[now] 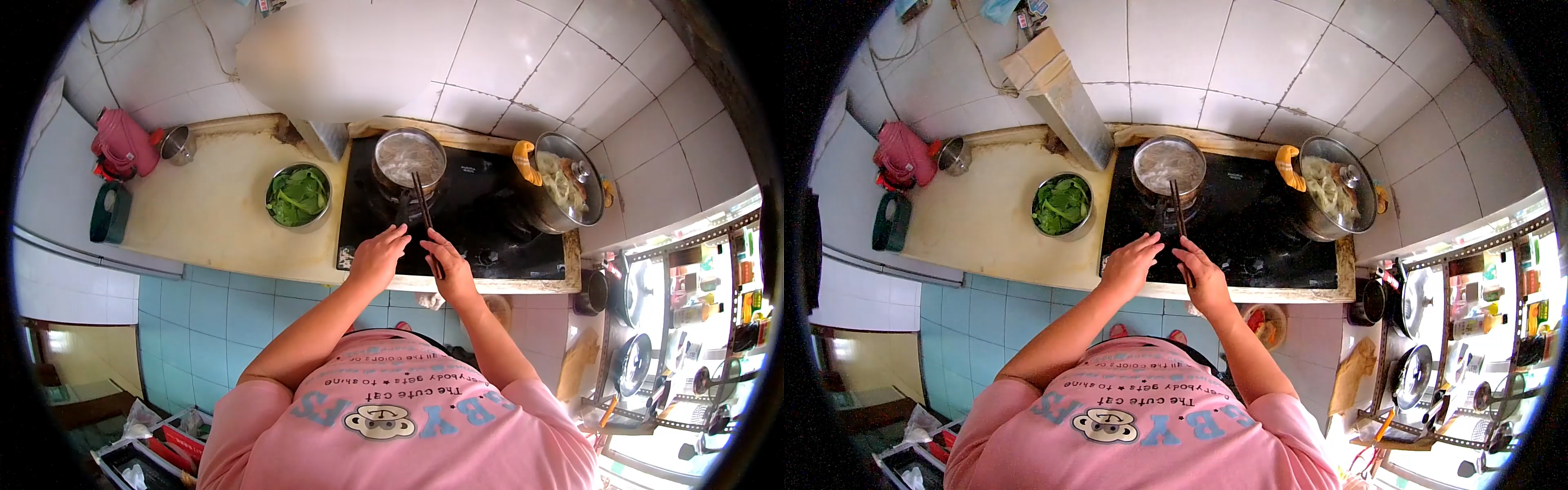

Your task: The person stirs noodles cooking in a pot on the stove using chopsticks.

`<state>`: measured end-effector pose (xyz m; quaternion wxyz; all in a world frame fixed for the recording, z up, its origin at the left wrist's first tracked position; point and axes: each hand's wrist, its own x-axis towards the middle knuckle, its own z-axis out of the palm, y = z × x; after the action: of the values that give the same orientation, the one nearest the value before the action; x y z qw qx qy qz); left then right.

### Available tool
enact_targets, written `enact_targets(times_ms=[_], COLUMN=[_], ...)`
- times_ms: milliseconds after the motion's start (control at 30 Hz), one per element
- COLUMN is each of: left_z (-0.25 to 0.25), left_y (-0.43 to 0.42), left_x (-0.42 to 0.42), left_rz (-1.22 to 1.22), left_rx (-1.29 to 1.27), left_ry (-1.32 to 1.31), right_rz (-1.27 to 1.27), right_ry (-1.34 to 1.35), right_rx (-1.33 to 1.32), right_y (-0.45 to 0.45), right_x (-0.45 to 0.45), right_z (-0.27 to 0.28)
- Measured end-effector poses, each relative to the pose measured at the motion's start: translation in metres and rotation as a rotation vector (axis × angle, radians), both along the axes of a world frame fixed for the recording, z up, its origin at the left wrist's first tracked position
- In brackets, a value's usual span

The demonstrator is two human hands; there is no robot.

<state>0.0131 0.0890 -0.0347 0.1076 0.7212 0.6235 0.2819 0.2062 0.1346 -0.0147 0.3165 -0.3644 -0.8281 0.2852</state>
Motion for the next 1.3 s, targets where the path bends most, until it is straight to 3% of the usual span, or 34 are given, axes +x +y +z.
enact_targets(times_ms=[1300], left_z=[0.0048], left_y=[-0.0010], left_x=[-0.0004], left_rz=[-0.006], left_rx=[-0.055], left_ry=[0.022], right_rz=[-0.005], right_ry=[-0.021], right_rx=[0.005], right_y=[-0.0020], right_x=[0.0024], right_z=[0.0008])
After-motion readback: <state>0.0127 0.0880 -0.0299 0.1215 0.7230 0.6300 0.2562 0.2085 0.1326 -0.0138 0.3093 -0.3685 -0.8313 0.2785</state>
